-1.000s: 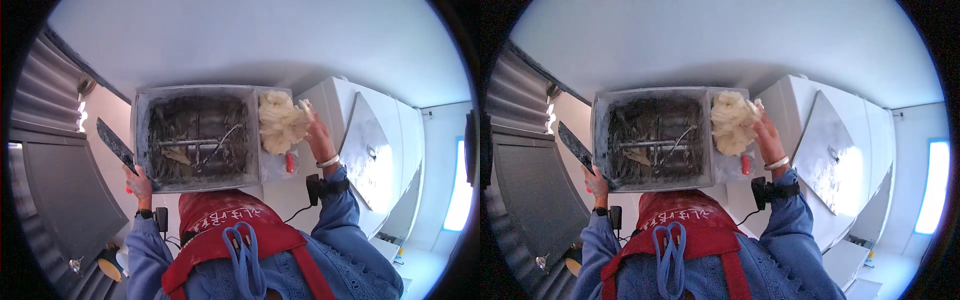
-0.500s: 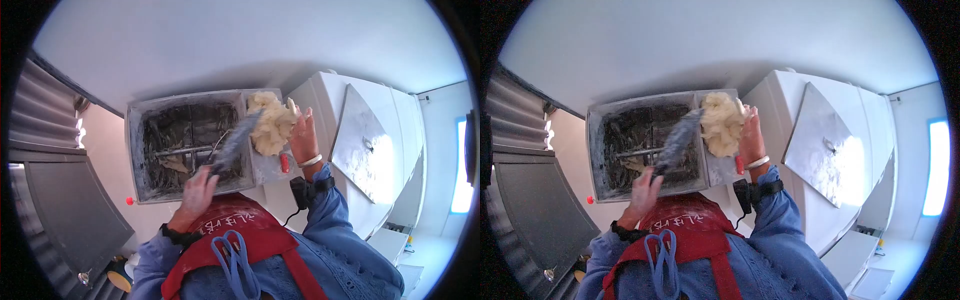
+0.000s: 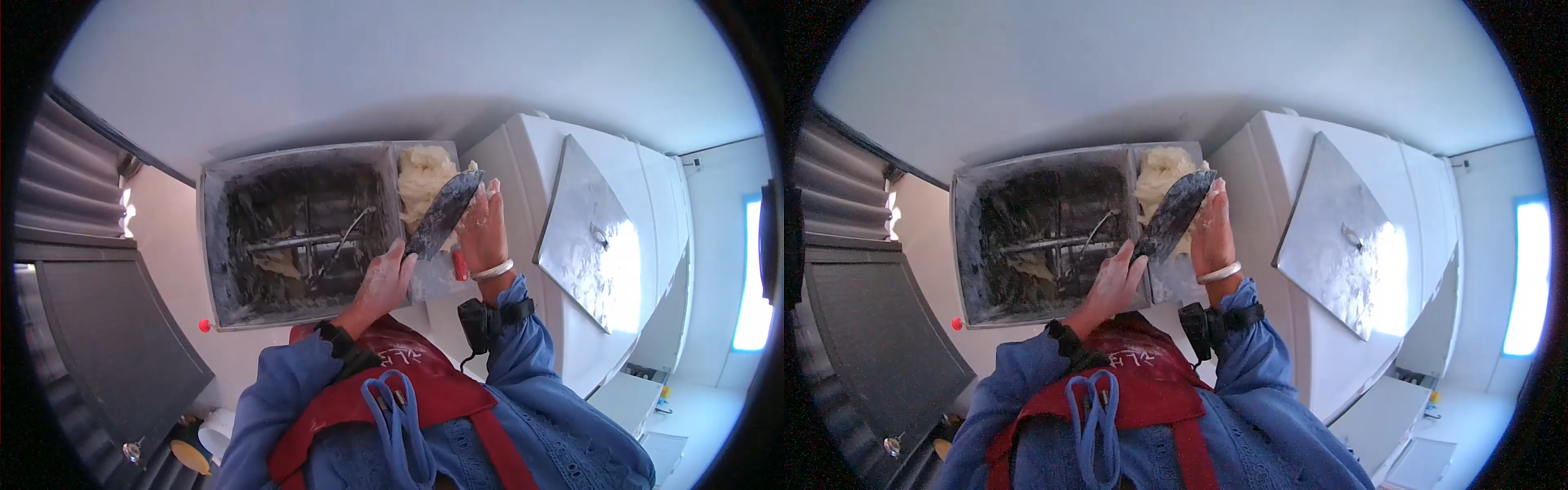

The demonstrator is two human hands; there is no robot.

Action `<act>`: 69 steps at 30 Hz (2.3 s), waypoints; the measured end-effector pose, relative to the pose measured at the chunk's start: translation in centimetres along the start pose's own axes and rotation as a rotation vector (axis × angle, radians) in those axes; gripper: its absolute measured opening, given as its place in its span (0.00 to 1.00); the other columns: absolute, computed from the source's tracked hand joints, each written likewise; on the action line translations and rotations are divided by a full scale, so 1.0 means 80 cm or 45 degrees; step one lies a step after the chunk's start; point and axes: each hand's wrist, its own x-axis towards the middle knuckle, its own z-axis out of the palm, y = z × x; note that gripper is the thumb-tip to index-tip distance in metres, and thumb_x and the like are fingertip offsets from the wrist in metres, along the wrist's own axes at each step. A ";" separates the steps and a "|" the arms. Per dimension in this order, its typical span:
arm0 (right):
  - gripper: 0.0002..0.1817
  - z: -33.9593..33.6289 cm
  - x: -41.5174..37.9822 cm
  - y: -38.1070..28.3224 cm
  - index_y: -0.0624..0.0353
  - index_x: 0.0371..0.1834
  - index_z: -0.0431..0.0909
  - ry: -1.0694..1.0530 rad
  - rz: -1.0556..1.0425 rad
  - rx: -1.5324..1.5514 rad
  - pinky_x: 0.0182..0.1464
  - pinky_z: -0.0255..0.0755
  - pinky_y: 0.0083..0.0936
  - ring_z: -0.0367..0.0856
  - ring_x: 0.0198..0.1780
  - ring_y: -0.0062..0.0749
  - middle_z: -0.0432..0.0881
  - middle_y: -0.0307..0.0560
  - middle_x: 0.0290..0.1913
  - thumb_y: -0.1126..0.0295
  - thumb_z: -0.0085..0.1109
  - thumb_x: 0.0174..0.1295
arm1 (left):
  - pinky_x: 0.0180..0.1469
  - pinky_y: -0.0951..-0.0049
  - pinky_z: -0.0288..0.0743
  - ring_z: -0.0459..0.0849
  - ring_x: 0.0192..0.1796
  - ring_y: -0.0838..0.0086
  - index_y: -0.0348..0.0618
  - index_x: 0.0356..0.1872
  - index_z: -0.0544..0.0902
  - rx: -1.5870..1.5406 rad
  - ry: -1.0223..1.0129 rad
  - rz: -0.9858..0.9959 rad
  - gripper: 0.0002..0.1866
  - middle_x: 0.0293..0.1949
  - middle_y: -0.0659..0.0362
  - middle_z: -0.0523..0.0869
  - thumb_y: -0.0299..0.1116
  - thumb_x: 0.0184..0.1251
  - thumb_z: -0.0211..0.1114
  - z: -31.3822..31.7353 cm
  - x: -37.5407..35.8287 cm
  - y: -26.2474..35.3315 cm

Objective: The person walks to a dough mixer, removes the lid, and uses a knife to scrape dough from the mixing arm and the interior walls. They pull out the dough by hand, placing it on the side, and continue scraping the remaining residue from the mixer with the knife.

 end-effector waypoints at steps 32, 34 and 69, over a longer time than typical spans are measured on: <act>0.34 -0.102 0.084 0.090 0.63 0.66 0.44 0.008 -0.462 -1.680 0.66 0.42 0.33 0.46 0.68 0.47 0.50 0.59 0.66 0.58 0.45 0.62 | 0.26 0.61 0.71 0.78 0.26 0.55 0.42 0.32 0.71 0.511 0.304 0.067 0.06 0.26 0.50 0.77 0.33 0.61 0.54 -0.075 -0.006 0.014; 0.36 -0.105 0.089 0.082 0.64 0.66 0.44 -0.038 -0.387 -1.556 0.66 0.43 0.31 0.48 0.68 0.47 0.51 0.60 0.66 0.59 0.47 0.61 | 0.27 0.61 0.70 0.77 0.26 0.55 0.41 0.31 0.72 0.465 0.611 0.106 0.05 0.25 0.50 0.77 0.31 0.60 0.54 -0.110 -0.009 0.024; 0.07 0.065 -0.086 0.212 0.61 0.31 0.71 -0.592 -0.033 -1.503 0.33 0.69 0.32 0.78 0.32 0.47 0.77 0.54 0.27 0.68 0.51 0.57 | 0.45 0.64 0.70 0.77 0.46 0.54 0.44 0.54 0.67 0.688 0.917 -0.802 0.18 0.48 0.49 0.76 0.32 0.63 0.48 -0.254 -0.171 -0.167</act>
